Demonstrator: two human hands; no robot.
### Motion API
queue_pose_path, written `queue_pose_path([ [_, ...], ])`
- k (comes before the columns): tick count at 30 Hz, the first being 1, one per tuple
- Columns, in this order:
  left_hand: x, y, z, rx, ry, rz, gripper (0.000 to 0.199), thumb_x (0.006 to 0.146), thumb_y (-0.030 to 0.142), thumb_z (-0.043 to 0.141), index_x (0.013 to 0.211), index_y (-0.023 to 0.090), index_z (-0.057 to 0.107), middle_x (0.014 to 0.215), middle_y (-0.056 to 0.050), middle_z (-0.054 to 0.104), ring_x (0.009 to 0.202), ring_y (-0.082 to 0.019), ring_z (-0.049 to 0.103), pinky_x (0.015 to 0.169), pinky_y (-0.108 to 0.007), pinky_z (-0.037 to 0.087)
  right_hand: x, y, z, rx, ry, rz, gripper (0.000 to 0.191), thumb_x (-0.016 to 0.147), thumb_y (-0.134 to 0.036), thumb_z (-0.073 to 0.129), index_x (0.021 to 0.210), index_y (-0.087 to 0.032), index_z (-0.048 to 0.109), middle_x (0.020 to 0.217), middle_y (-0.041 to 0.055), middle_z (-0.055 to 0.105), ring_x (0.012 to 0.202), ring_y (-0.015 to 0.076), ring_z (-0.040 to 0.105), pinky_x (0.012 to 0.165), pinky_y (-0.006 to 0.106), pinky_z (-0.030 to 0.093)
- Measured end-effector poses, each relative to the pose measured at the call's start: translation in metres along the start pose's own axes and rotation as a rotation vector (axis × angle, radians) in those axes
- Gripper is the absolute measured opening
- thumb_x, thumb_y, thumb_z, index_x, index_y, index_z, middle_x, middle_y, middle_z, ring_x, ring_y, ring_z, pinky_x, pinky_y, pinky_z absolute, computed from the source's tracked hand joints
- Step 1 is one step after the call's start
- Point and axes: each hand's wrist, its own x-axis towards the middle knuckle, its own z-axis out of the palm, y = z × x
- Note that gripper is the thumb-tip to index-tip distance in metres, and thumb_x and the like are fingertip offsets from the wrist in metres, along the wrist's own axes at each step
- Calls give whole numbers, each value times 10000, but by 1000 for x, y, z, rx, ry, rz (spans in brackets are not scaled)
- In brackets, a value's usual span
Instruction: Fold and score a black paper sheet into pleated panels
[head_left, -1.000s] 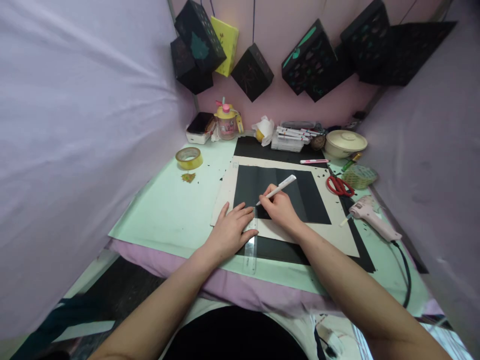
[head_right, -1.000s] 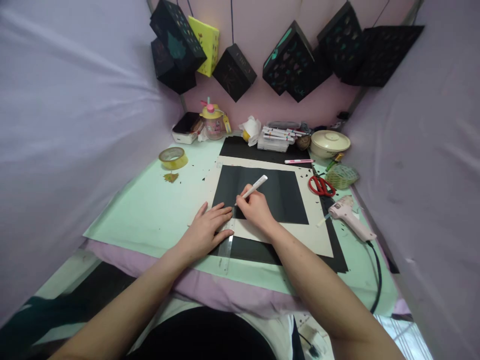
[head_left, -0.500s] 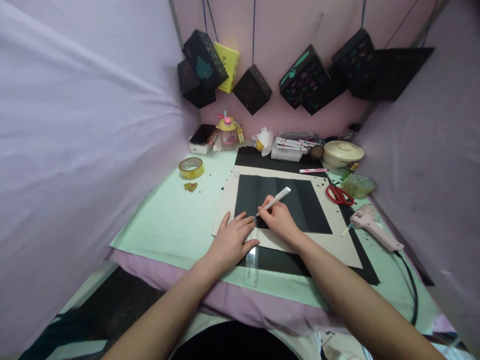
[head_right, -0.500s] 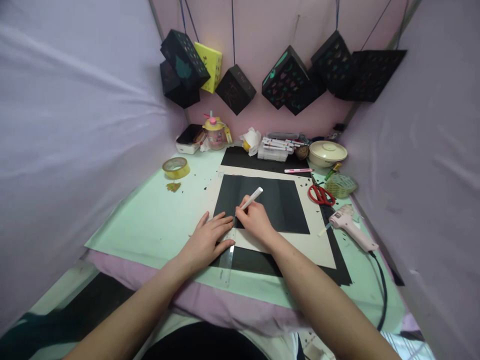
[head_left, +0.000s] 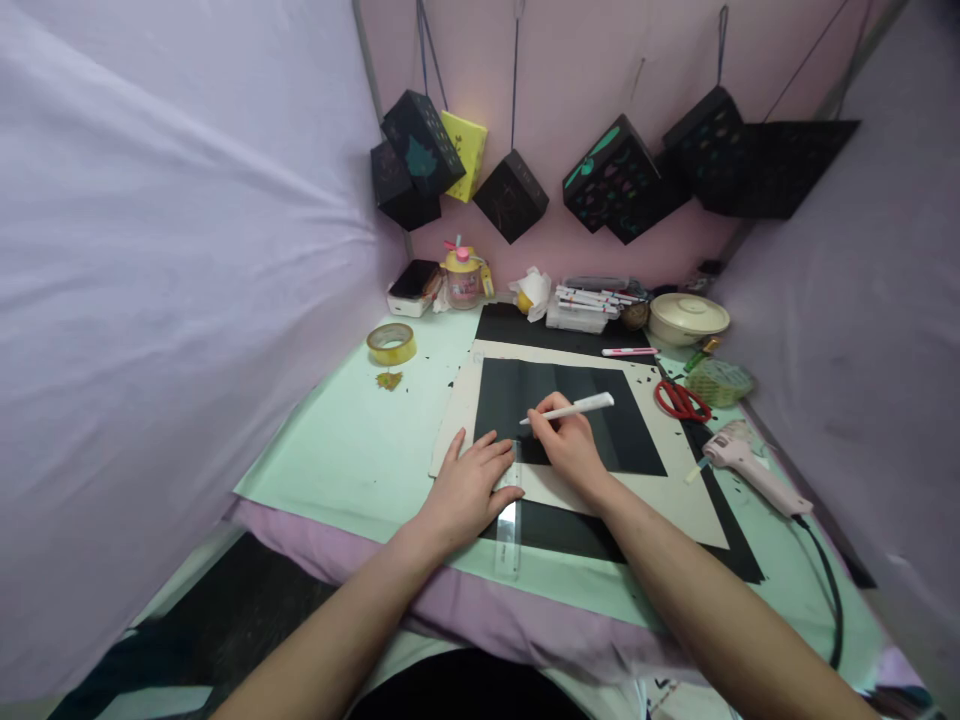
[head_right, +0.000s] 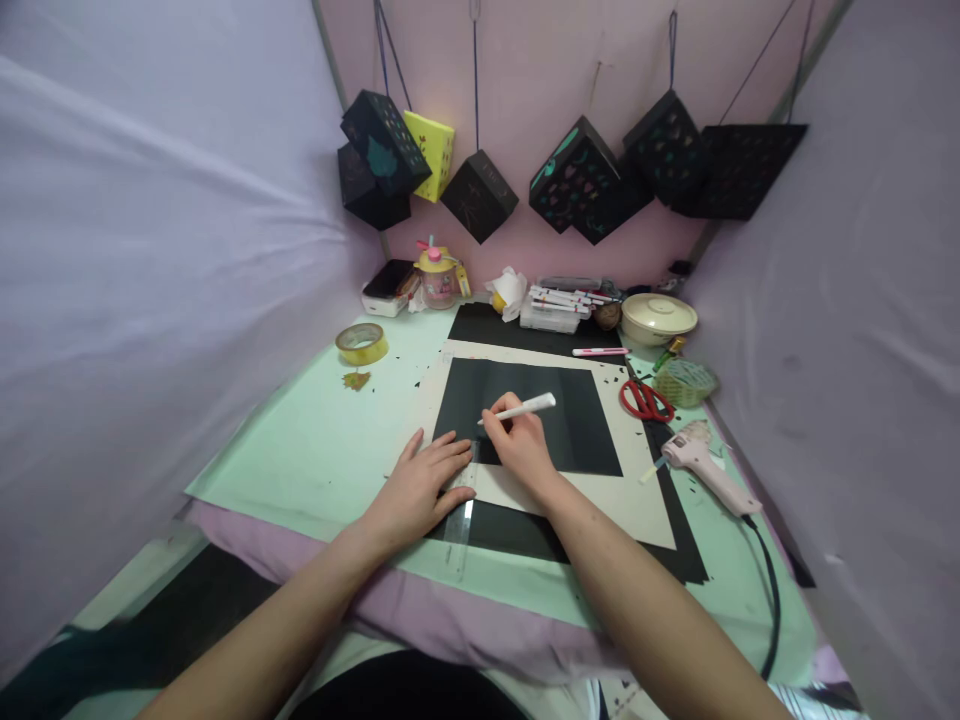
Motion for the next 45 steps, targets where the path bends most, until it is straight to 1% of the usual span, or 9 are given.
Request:
queue_pose_path([
  [4, -1, 7, 1, 44, 48, 29, 623, 801, 596, 617, 1275, 200, 538, 1356, -90, 564, 1365, -295, 373, 1165, -553, 108, 1, 7, 3, 6, -175, -109, 228, 944, -348, 435, 1077, -244, 587, 973, 39, 697, 894, 182, 661, 819, 329, 494],
  [6, -3, 9, 1, 66, 61, 38, 645, 792, 601, 623, 1289, 201, 523, 1337, -89, 577, 1363, -293, 375, 1168, -549, 98, 2, 13, 4, -130, -286, -193, 243, 942, -308, 450, 1129, -254, 595, 1150, 60, 679, 1097, 212, 617, 993, 417, 423],
  [9, -10, 3, -3, 93, 68, 21, 598, 819, 572, 607, 1288, 210, 526, 1346, -94, 569, 1361, -293, 378, 1169, -544, 84, 4, 20, 3, -297, -377, -266, 246, 919, -257, 499, 1147, -255, 593, 1249, 64, 645, 1215, 226, 555, 1109, 512, 284],
  [16, -26, -23, -11, 88, 85, -48, 585, 838, 555, 591, 1310, 216, 520, 1397, -105, 523, 1365, -299, 373, 1162, -558, 71, 6, 19, -8, -331, -389, -243, 185, 846, -209, 598, 1026, -250, 604, 1250, 70, 648, 1217, 234, 560, 1086, 546, 312],
  [21, -25, -23, -10, 59, 93, -58, 584, 825, 555, 610, 1297, 222, 528, 1395, -97, 527, 1368, -303, 368, 1162, -567, 68, 12, 2, -5, -272, -325, -317, 183, 859, -189, 581, 1030, -252, 588, 1269, 73, 633, 1242, 234, 537, 1095, 544, 297],
  [25, -26, -24, -9, 39, 88, -71, 615, 822, 560, 612, 1326, 226, 504, 1409, -92, 514, 1381, -302, 350, 1160, -576, 73, 15, -9, 10, -198, -466, -323, 184, 847, -152, 577, 1002, -244, 614, 1183, 69, 668, 1190, 231, 569, 979, 422, 443],
  [27, -26, -26, -9, 25, 79, -74, 603, 844, 562, 582, 1340, 230, 492, 1416, -89, 508, 1385, -296, 344, 1159, -578, 81, 15, -8, 17, -185, -501, -306, 182, 838, -130, 580, 981, -236, 621, 1167, 69, 669, 1170, 229, 578, 940, 385, 465],
  [33, -26, -28, -9, 2, 84, -98, 345, 967, 374, 437, 1255, 234, 566, 1392, -57, 538, 1375, -243, 370, 1161, -560, 108, 9, 0, 22, -161, -478, -289, 171, 859, -135, 562, 982, -243, 612, 1225, 53, 649, 1206, 214, 545, 974, 398, 438],
  [45, -29, -32, -2, -1, 167, -82, 314, 968, 255, 408, 1208, 244, 610, 1319, -41, 602, 1334, -218, 433, 1171, -525, 134, 9, 1, 21, -163, -475, -279, 160, 858, -147, 556, 973, -249, 604, 1208, 50, 652, 1202, 230, 546, 969, 413, 440],
])
